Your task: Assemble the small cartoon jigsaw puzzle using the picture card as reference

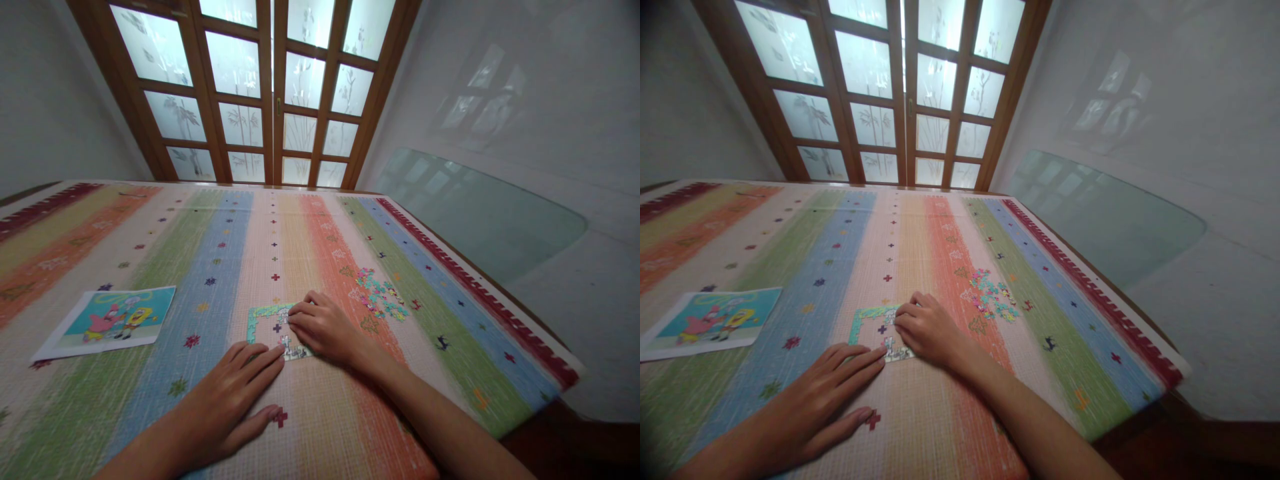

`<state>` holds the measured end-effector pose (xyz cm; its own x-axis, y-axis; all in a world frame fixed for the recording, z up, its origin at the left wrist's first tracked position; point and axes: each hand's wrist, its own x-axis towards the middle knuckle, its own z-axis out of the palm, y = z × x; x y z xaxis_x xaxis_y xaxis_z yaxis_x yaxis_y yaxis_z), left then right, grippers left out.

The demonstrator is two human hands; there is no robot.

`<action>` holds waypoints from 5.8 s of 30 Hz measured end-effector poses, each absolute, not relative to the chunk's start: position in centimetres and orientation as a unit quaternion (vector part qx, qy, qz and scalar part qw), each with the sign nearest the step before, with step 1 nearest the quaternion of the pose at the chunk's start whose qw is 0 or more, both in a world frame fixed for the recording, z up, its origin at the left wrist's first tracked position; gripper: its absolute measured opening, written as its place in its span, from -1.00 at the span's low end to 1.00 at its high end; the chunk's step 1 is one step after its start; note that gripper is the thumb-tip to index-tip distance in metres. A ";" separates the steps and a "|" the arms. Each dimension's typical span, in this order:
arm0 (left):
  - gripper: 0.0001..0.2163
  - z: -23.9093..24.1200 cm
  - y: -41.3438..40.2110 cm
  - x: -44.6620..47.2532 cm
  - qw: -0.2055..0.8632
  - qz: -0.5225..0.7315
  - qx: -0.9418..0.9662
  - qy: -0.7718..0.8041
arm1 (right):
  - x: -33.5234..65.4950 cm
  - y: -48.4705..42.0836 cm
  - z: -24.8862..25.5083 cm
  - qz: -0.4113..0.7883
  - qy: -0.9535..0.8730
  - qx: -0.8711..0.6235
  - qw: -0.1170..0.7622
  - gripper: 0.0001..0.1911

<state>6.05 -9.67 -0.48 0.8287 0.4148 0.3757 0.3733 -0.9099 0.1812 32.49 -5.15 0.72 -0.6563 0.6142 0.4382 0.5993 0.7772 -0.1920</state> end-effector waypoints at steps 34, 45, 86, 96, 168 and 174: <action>-0.54 -0.1 -9.7 6.1 0.011 0.203 0.960 0.194 | 32.2 -5.7 0.8 0.030 -0.908 -0.352 0.226 -0.83; -0.55 0.5 -9.5 6.3 0.004 0.215 0.958 0.187 | 32.1 -5.8 0.8 0.033 -0.907 -0.344 0.242 -0.81; -0.53 0.1 -9.3 6.1 0.042 0.217 0.957 0.190 | 48.4 -4.1 5.4 0.131 -0.701 -0.700 0.027 -0.91; -0.52 -1.3 -9.4 5.7 0.054 0.217 0.954 0.201 | 48.9 -3.9 5.2 0.176 -0.684 -0.706 0.058 -0.91; -0.57 0.0 -9.5 6.4 0.026 0.207 0.958 0.195 | 33.8 -4.2 1.6 0.073 -0.918 -0.303 0.245 -0.84; -0.57 0.3 -9.6 6.4 0.028 0.203 0.959 0.198 | 32.8 -5.1 2.0 0.058 -0.933 -0.302 0.186 -0.68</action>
<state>6.44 -9.59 0.32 0.8391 0.3900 0.3792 0.3675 -0.9204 0.1335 32.82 -5.06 2.01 -0.7490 0.5846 0.3118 0.5418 0.8113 -0.2195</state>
